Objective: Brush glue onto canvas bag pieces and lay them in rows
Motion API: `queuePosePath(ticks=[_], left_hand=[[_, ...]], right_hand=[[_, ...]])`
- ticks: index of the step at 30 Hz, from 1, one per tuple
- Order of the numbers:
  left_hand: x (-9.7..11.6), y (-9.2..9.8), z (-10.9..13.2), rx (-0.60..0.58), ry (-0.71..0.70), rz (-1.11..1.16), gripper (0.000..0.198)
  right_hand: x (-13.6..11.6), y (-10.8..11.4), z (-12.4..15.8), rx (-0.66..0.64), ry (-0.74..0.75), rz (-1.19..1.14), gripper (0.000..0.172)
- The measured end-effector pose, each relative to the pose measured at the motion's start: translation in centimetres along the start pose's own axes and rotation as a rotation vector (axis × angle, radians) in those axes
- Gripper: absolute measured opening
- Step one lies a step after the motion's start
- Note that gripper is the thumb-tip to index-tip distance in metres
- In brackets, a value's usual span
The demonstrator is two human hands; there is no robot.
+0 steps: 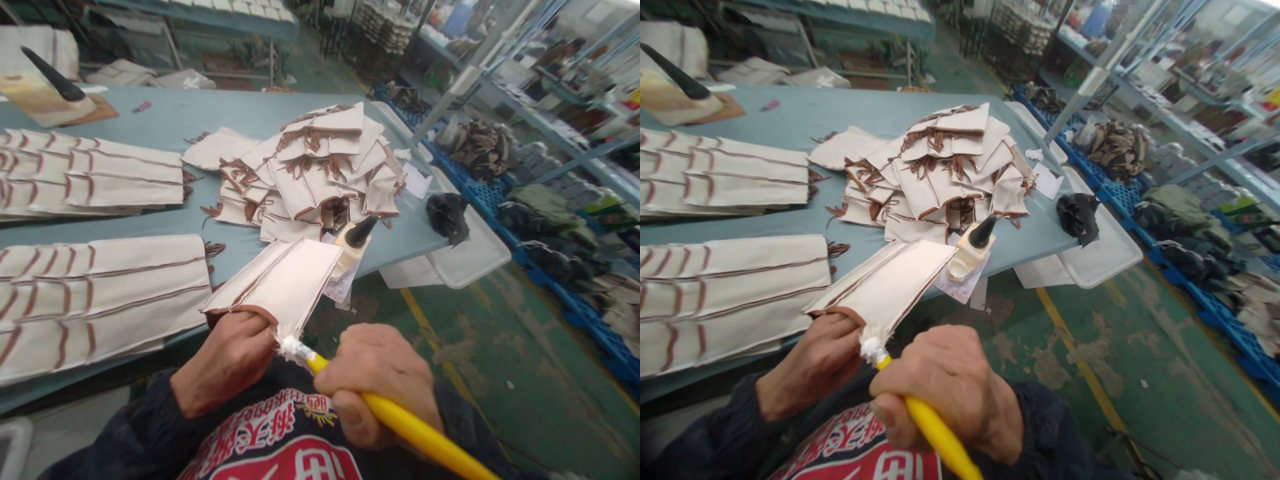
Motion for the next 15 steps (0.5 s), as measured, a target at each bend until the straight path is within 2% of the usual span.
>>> queuePosePath(ticks=[3, 8, 12, 15], left_hand=[[-0.1, -0.2, 0.1, 0.025, 0.007, -0.015, 0.032], [-0.3, -0.8, 0.3, 0.005, 0.015, 0.008, 0.032], [-0.5, -1.1, 0.4, 0.018, 0.027, 0.048, 0.028], [-0.7, -1.3, 0.4, -0.008, 0.026, 0.067, 0.028]], right_hand=[[0.5, 0.5, 0.0, 0.097, -0.016, 0.039, 0.029], [0.8, -0.1, 0.5, -0.047, 0.027, -0.027, 0.029], [1.0, 0.4, 0.4, 0.046, -0.036, 0.037, 0.026], [1.1, 0.2, 0.2, 0.003, -0.016, 0.011, 0.029]])
Point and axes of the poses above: each hand's wrist, its own z-axis away from the middle knuckle, its own y-axis out of the back of the hand, x = y × z, the point moved 2 cm from there along -z, towards the middle knuckle, and after that the axes turned 14 degrees about -z, right-handed, at the moved point
